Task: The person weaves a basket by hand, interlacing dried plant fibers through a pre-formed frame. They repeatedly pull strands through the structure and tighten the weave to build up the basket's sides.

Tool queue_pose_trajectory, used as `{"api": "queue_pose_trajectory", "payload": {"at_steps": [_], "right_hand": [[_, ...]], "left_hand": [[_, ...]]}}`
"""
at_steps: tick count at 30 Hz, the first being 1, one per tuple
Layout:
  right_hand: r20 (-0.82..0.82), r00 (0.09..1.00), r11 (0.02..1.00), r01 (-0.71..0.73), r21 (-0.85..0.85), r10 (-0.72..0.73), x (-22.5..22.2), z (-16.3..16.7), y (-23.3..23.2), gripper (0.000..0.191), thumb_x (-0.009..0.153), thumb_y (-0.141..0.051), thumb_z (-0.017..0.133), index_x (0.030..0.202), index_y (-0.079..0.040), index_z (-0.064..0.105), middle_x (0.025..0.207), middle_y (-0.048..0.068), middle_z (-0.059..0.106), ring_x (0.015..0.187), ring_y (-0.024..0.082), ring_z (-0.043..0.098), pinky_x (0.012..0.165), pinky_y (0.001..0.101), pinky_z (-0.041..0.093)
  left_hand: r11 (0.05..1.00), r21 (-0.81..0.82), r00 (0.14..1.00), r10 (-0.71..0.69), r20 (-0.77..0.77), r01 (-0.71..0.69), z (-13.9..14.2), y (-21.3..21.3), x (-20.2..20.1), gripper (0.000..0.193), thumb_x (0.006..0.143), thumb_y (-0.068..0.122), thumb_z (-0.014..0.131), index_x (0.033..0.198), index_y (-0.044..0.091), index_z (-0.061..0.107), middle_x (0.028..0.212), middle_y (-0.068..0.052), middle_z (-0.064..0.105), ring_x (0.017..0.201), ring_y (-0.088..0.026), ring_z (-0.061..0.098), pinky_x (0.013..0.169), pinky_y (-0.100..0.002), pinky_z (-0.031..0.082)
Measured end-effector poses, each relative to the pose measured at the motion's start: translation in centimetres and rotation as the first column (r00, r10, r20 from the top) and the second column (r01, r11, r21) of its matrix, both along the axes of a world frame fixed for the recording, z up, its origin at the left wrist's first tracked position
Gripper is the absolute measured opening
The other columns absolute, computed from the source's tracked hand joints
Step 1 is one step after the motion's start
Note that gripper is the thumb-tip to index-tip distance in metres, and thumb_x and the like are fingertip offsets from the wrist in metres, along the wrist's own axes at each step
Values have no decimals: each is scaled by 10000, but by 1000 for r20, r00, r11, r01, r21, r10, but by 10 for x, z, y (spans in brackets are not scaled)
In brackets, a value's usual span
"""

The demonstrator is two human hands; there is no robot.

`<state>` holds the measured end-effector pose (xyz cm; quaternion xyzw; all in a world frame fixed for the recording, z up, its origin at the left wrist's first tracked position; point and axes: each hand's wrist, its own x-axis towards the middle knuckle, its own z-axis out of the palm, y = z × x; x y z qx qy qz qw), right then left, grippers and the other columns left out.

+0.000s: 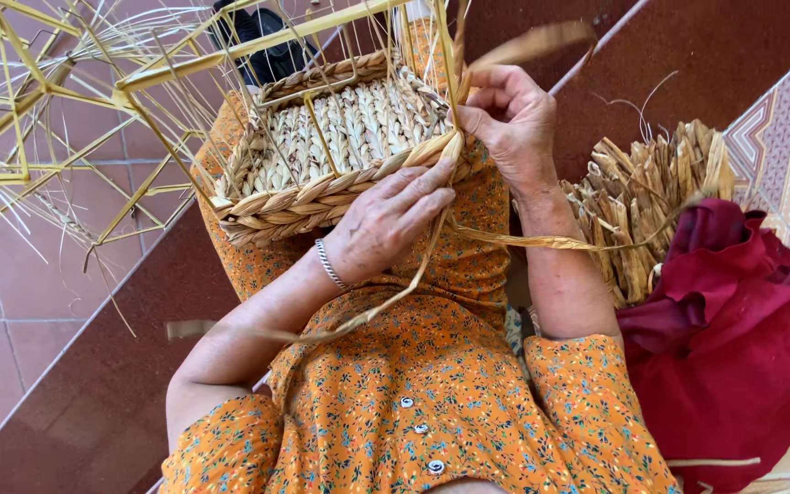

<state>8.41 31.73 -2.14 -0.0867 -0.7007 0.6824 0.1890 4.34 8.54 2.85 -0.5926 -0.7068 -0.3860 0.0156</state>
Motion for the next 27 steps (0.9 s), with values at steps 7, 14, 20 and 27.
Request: {"api": "queue_pose_trajectory", "payload": {"at_steps": [7,14,20,27], "right_hand": [[144,988,942,-3,-336,54,3,-6,-9,201,1007,-78,743,1165,43,716,1053,83,754,913,103,696,848,251,569],[309,922,954,-154,-259,233,10,10,-2,335,1062,-216,506,1276,-23,676,1188,60,725,1116,111,654,1037,307,490],[173,980,979,-68,-191,102,23,32,-13,274,1027,-44,606,1297,-20,650,1139,56,690,1034,120,648,965,278,557],[-116,971,687,-61,724,208,43,59,-24,373,903,53,763,1248,-42,661,1255,175,603,959,177,584,867,287,551]], "left_hand": [[932,-36,890,356,285,-361,4,26,-27,503,1017,41,600,1477,1,403,1187,-170,730,889,-339,759,740,-414,612],[878,-278,796,473,377,-389,-11,66,-41,780,987,165,714,1571,-4,226,717,-127,725,558,-256,658,528,-393,494],[917,160,628,116,770,-365,-13,30,-9,613,1062,21,714,1549,75,345,961,-65,775,810,-126,725,725,-275,551],[905,231,393,-78,916,-358,-20,-1,18,338,1067,-30,655,1394,16,582,1157,-106,719,1093,-125,699,1007,-275,591]]}}
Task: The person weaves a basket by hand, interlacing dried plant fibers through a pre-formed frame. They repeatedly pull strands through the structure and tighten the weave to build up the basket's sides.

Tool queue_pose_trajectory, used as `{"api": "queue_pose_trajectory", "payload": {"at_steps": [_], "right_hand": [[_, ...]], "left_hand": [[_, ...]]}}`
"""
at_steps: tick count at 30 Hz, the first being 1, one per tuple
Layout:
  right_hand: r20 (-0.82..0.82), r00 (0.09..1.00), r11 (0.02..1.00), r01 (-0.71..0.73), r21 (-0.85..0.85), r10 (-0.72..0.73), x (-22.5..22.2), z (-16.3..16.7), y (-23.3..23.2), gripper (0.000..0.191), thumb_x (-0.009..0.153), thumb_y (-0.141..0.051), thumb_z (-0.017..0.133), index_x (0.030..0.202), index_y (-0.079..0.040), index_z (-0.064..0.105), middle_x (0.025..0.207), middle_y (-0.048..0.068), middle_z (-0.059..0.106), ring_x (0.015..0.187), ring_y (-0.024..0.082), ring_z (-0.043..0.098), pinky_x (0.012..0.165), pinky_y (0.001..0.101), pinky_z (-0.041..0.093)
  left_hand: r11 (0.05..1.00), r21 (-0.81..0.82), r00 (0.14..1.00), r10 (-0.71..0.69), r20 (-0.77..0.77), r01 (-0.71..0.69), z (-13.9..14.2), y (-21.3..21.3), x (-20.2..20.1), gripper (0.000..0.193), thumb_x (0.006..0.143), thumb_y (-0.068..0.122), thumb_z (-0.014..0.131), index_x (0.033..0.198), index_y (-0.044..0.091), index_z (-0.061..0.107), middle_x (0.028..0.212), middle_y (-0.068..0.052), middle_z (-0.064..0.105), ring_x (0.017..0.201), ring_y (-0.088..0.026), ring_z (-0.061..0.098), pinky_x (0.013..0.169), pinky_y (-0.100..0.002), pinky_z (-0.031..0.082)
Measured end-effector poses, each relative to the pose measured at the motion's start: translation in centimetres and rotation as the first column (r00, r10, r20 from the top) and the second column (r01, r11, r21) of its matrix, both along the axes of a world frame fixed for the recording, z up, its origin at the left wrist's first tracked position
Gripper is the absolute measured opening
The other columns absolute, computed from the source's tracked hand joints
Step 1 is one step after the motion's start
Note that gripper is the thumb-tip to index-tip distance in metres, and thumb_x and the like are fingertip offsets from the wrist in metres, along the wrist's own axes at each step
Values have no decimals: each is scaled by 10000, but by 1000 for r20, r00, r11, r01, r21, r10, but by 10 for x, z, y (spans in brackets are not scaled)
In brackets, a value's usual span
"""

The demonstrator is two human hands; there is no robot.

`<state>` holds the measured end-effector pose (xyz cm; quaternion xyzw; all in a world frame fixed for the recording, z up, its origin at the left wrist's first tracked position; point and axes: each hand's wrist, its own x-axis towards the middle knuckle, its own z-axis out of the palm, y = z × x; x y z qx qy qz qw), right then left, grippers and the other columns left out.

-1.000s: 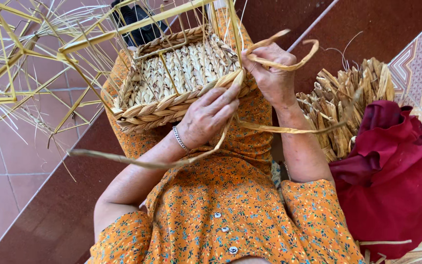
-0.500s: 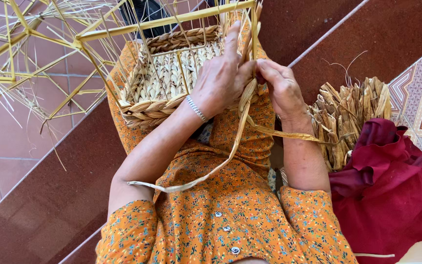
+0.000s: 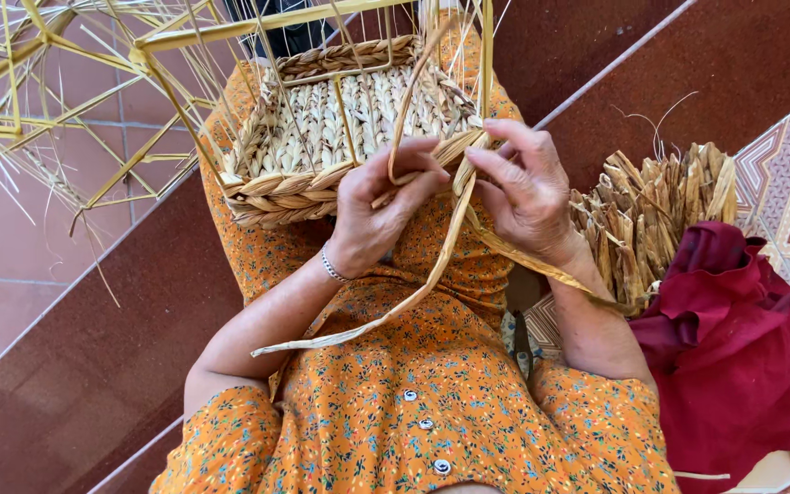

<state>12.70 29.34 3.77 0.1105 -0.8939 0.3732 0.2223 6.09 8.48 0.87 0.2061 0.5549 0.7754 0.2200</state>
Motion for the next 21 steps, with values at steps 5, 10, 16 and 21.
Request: {"api": "queue_pose_trajectory", "payload": {"at_steps": [5,10,16,21], "right_hand": [[-134,988,960,-34,277,74,-21,-7,9,186,959,-24,772,1138,-36,727,1140,98,715,940,222,596,794,359,553],[55,998,993,13,120,-20,-43,-14,15,117,1089,-139,732,1067,-23,735,903,98,682,775,182,629,642,304,547],[205,978,990,-19,-140,48,-45,11,10,159,1075,-131,714,1131,14,680,989,120,735,884,148,724,743,277,600],[343,936,949,40,-311,73,-48,11,0,107,1092,-67,681,1129,22,634,981,79,743,901,107,728,781,260,618]], "left_hand": [[965,-210,946,89,-311,-160,1,-19,1,216,1005,-34,684,1209,32,709,1122,-81,751,1021,-167,743,932,-281,616],[946,-212,670,7,-742,-244,4,-33,-2,264,969,-13,672,1203,109,677,1293,-103,711,1139,-304,756,1037,-353,611],[876,-470,315,-417,-853,-111,34,-45,-12,519,818,70,648,1335,55,611,1463,-135,538,1195,-327,714,1031,-460,588],[874,-470,691,-263,-673,-125,68,-51,-37,382,952,79,636,1331,88,595,1279,-160,676,878,-269,737,748,-378,614]]}}
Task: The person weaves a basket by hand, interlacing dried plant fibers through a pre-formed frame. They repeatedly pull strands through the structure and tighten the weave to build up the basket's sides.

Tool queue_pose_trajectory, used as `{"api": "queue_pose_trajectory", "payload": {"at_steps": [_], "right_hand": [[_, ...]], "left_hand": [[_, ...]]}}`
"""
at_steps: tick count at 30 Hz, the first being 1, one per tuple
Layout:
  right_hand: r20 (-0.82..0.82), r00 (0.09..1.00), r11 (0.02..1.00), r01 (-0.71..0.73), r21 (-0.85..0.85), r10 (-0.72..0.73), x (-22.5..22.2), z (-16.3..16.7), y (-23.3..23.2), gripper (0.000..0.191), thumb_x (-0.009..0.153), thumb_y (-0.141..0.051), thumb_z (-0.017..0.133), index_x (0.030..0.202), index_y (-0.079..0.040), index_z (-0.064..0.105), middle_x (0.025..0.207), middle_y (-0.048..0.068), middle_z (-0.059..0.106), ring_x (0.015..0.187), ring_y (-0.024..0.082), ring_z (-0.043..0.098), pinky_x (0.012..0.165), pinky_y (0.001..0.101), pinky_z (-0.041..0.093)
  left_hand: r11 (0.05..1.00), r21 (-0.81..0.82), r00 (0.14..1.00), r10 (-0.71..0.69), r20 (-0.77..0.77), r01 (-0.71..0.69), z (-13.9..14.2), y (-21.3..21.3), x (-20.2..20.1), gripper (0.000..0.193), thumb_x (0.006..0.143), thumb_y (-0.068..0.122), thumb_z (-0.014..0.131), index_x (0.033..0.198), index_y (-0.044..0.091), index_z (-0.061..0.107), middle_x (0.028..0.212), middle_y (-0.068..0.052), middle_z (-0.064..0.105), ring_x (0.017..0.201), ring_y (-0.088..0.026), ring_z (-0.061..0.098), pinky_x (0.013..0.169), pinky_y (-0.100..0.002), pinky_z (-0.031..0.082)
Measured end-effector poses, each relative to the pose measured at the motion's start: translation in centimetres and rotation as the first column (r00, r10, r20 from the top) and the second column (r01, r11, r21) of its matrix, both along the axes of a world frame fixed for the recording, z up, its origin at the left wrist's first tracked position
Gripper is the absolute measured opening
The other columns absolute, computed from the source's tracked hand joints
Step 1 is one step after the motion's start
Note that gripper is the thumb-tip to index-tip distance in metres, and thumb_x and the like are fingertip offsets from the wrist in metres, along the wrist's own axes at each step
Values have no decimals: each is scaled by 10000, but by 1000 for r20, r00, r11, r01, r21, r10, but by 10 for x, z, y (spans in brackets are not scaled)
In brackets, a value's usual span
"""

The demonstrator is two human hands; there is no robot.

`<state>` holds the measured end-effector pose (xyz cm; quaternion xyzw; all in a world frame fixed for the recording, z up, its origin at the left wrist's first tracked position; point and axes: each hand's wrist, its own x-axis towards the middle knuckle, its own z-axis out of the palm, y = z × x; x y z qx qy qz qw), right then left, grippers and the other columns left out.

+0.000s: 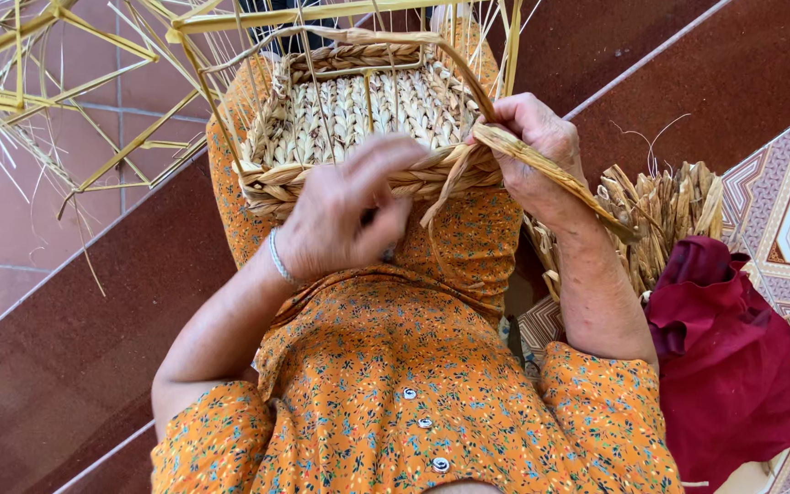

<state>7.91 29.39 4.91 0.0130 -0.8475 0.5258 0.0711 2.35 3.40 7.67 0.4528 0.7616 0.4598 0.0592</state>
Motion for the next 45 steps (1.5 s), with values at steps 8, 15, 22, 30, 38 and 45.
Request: {"api": "queue_pose_trajectory", "payload": {"at_steps": [8,15,22,30,38,45], "right_hand": [[10,992,980,128,-151,-128,-2,-15,-3,163,1057,-60,708,1174,34,644,1014,79,764,916,100,734,804,262,623],[-149,985,996,89,-10,-90,-1,-9,-4,93,1023,-18,770,1101,-1,721,1008,61,744,897,100,690,794,260,588],[-361,932,934,95,344,38,-19,-12,-11,60,983,-40,797,992,-34,739,859,73,710,759,175,687,672,294,571],[-271,953,897,-3,442,137,-7,2,-17,99,894,54,768,968,0,731,919,123,703,889,286,679,798,384,559],[-264,956,915,-13,402,129,-7,14,-18,94,925,-3,790,992,-12,726,955,117,729,922,283,695,832,384,564],[-212,977,952,86,294,-23,-5,-4,-16,76,980,-36,785,953,-8,720,877,128,700,820,271,685,745,374,547]], "left_hand": [[969,-162,971,207,122,-186,-40,81,-32,393,964,189,736,1278,0,594,695,-122,693,637,-293,693,600,-424,534],[967,242,997,69,45,-78,-51,58,2,167,941,127,760,1037,55,643,1054,-133,705,961,-296,686,800,-414,581],[957,290,999,20,-38,-8,-52,57,20,191,968,117,796,1110,75,674,1328,-107,618,1359,-320,582,1150,-450,486],[887,395,951,295,-86,-240,-38,19,7,610,939,-42,532,1513,153,466,1708,-147,176,1637,-295,128,1298,-516,210],[789,-231,525,133,-841,-570,-39,19,-22,452,1033,71,597,1475,109,511,1732,29,156,1591,-223,111,1321,-538,-127],[853,-193,486,80,-870,-486,-41,-8,13,361,1085,160,569,1432,191,663,1741,32,164,1593,-213,159,1299,-582,-169]]}}
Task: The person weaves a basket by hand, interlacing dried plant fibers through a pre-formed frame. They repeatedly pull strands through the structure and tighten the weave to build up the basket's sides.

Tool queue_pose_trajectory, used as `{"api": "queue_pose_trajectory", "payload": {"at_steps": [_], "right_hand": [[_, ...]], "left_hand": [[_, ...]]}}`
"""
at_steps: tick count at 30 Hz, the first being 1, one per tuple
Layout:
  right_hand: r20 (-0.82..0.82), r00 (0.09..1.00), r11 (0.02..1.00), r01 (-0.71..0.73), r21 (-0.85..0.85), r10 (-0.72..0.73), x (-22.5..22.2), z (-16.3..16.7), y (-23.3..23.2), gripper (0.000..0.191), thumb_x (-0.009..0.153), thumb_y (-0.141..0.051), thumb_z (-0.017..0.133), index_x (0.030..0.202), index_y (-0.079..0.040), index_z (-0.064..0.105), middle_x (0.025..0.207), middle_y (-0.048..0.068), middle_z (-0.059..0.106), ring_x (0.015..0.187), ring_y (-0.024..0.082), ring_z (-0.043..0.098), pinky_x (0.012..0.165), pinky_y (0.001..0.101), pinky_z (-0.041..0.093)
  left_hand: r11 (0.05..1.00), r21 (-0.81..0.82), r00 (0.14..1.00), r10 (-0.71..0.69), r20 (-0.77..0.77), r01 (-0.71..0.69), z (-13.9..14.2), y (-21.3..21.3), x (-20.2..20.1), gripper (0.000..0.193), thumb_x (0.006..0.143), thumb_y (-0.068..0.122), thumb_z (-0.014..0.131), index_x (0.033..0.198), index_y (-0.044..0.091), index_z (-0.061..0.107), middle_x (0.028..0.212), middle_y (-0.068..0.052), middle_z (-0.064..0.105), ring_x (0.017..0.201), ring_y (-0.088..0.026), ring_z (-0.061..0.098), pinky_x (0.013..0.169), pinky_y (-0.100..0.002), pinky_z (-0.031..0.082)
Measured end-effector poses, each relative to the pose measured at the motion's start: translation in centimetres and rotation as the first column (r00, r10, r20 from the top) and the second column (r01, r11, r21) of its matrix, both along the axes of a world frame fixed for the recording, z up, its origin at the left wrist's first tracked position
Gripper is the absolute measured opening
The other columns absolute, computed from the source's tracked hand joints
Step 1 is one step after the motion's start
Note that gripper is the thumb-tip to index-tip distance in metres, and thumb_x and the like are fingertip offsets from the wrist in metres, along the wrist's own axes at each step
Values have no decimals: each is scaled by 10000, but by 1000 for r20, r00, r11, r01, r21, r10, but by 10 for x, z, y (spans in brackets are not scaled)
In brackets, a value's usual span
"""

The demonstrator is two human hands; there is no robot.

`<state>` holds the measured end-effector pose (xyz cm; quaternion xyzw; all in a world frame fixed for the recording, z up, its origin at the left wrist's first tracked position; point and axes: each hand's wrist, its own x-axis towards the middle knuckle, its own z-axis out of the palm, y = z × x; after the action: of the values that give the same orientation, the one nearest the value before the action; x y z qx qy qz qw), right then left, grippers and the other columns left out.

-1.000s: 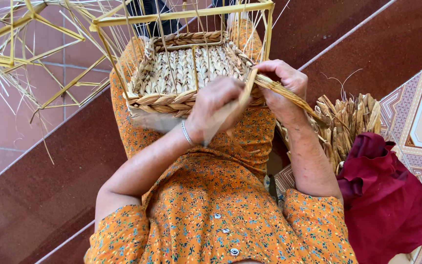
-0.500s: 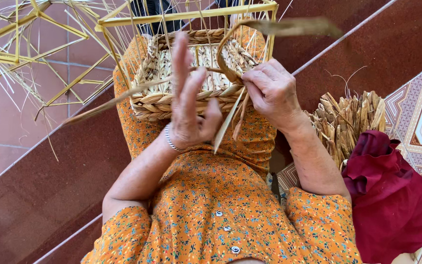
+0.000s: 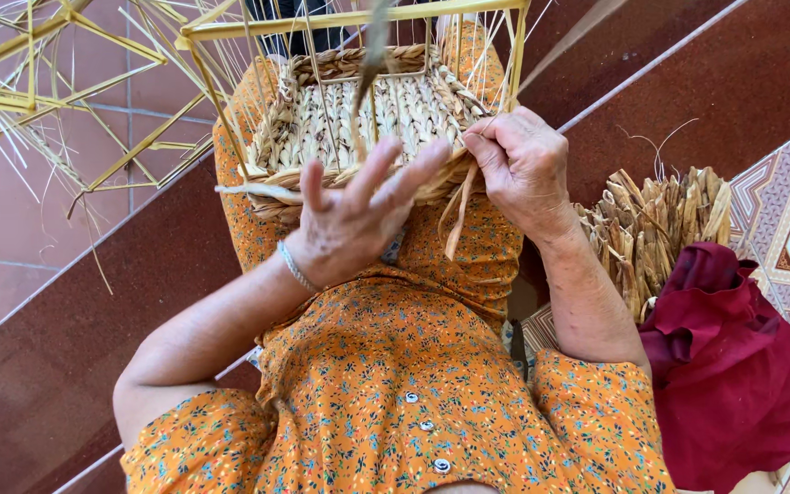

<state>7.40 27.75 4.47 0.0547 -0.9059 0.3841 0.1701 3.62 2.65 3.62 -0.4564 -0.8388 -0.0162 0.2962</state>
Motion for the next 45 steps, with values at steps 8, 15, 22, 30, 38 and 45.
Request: {"api": "queue_pose_trajectory", "payload": {"at_steps": [8,15,22,30,38,45], "right_hand": [[-43,998,999,39,-10,-39,-2,-5,-1,108,1004,-54,799,950,-3,720,891,118,725,832,231,684,751,343,538],[-69,986,988,150,-21,-151,-3,-20,0,322,917,-65,828,1117,14,588,873,83,700,665,161,587,563,284,510],[-246,956,949,-83,303,162,-19,-34,4,177,975,79,752,985,-77,669,1013,87,617,761,162,661,620,223,593],[-39,974,972,-220,82,223,-11,3,8,213,976,86,744,1154,-22,697,1105,119,733,1014,266,747,891,342,605],[155,930,942,-335,-13,333,-5,32,11,318,863,36,763,1176,20,708,1102,164,720,1024,291,710,907,361,579],[122,969,977,-211,-41,214,-4,15,3,191,968,68,709,1144,-6,711,1019,131,705,949,266,698,841,358,555]], "left_hand": [[976,-215,790,107,604,32,39,-59,38,41,953,117,632,990,124,648,737,-28,605,759,-215,647,994,-484,474],[851,-386,604,525,600,-357,53,-100,8,176,1039,329,656,1003,162,610,872,-71,617,804,-253,646,693,-442,531],[995,-102,975,14,222,9,48,-37,29,567,999,204,653,1537,279,488,1505,-71,419,1408,-234,399,1189,-536,280],[942,179,905,-324,274,283,-49,39,26,390,1007,233,610,1390,176,569,1333,-55,518,1200,-204,515,965,-389,436],[745,664,561,-523,641,-64,-14,27,-5,332,960,-74,675,1243,92,627,1080,-101,666,973,-258,673,837,-365,570],[856,489,418,-388,821,-166,13,41,-43,358,965,77,721,1285,35,566,888,-107,710,784,-256,728,723,-370,582]]}}
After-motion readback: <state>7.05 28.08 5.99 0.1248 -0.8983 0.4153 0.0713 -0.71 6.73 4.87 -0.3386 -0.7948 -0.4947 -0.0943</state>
